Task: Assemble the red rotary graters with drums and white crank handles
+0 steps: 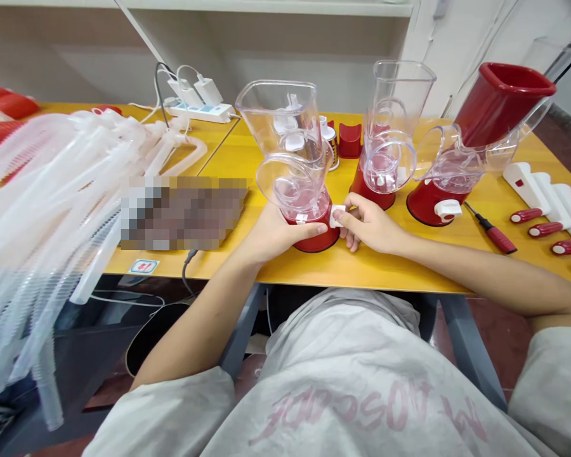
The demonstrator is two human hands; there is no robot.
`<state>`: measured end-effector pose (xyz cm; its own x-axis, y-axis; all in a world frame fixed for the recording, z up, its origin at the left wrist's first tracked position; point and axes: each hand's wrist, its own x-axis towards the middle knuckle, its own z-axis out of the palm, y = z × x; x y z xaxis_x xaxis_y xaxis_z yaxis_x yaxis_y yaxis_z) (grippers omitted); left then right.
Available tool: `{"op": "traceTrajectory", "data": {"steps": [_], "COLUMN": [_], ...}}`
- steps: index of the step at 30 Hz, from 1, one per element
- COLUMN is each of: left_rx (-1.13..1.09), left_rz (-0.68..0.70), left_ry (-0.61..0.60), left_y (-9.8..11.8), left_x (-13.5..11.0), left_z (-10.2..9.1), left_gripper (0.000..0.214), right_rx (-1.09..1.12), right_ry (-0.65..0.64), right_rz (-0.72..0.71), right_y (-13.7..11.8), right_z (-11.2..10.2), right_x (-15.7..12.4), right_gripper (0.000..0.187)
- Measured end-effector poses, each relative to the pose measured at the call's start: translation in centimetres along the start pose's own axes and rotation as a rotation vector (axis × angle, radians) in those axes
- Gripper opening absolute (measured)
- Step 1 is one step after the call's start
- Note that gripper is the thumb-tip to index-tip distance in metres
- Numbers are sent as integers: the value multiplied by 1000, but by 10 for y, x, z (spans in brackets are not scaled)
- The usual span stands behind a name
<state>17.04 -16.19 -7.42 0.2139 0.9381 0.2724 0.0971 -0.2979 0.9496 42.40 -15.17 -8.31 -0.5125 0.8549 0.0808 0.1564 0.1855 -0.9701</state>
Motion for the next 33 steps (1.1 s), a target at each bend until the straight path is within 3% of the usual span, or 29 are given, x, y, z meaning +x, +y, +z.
{"op": "traceTrajectory", "data": {"steps": [5, 12, 27, 33], "left_rx": [12, 28, 113, 154], "left_rz": [48, 28, 93, 87], "left_ry": [-44, -25, 100, 51], "left_y": [-3, -8, 7, 2], "left_x": [4, 4, 3, 2], "left_z": [-3, -6, -13, -26], "left_gripper": [85, 91, 120, 119], "right_rx": [-9, -226, -401, -481], "right_ry": [-9, 8, 68, 16], "right_rz": [-105, -362, -571, -601], "right_y": [10, 16, 16, 17], "right_z": [-2, -14, -10, -9], "right_x": [1, 4, -1, -3], "right_gripper": [60, 32, 32, 36]}}
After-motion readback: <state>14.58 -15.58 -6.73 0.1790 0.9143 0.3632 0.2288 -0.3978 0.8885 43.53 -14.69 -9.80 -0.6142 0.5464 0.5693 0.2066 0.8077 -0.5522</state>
